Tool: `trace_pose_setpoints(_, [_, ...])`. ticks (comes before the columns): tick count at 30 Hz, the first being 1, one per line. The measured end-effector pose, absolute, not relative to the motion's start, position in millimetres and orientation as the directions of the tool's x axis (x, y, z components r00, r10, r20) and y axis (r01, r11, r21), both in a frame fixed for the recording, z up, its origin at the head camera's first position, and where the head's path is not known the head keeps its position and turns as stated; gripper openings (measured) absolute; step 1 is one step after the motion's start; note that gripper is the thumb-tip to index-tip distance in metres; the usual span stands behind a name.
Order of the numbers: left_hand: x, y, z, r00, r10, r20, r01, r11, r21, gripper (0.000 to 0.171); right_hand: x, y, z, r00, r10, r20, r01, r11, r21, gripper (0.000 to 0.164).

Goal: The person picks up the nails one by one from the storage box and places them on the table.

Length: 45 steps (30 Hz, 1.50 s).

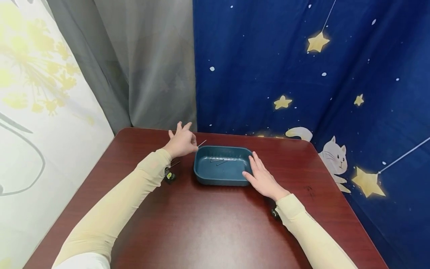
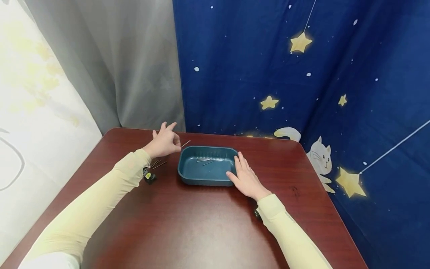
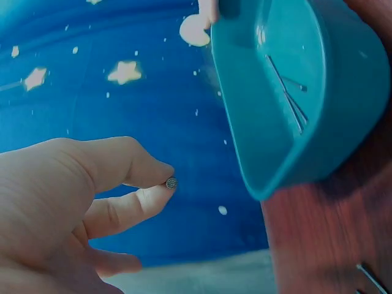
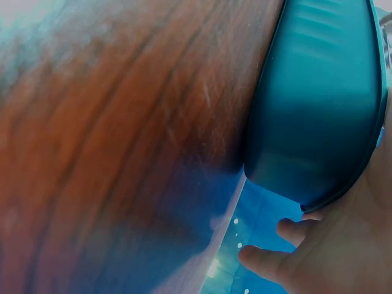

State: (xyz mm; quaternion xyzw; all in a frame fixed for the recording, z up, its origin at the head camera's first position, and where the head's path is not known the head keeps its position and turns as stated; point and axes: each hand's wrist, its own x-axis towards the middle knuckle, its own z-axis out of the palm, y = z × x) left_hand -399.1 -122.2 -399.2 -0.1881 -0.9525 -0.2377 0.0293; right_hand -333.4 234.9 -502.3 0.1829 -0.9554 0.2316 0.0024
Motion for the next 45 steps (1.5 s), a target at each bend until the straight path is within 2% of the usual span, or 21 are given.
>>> trace_pose_setpoints(6, [-402, -147, -411, -0.944, 0.314, 0.099, 0.323, 0.821, 0.471, 0.018, -333, 235, -505, -0.933, -0.346, 0.099, -0.354, 0.828, -0.436, 0.083])
trace_pose_setpoints(15, [-397, -169, -432, -0.957, 0.290, -0.022, 0.259, 0.885, 0.387, 0.018, -333, 235, -507, -0.938, -0.337, 0.083, -0.338, 0.830, -0.444, 0.085])
trace_pose_setpoints(36, [-395, -185, -482, -0.964, 0.233, -0.129, 0.195, 0.947, 0.256, 0.023, -334, 237, -506, -0.930, -0.353, 0.099, -0.359, 0.822, -0.442, 0.086])
trace_pose_setpoints(45, [-396, -188, -486, -0.967, 0.221, -0.127, 0.181, 0.947, 0.266, 0.020, -334, 235, -504, -0.932, -0.351, 0.093, -0.354, 0.820, -0.450, 0.085])
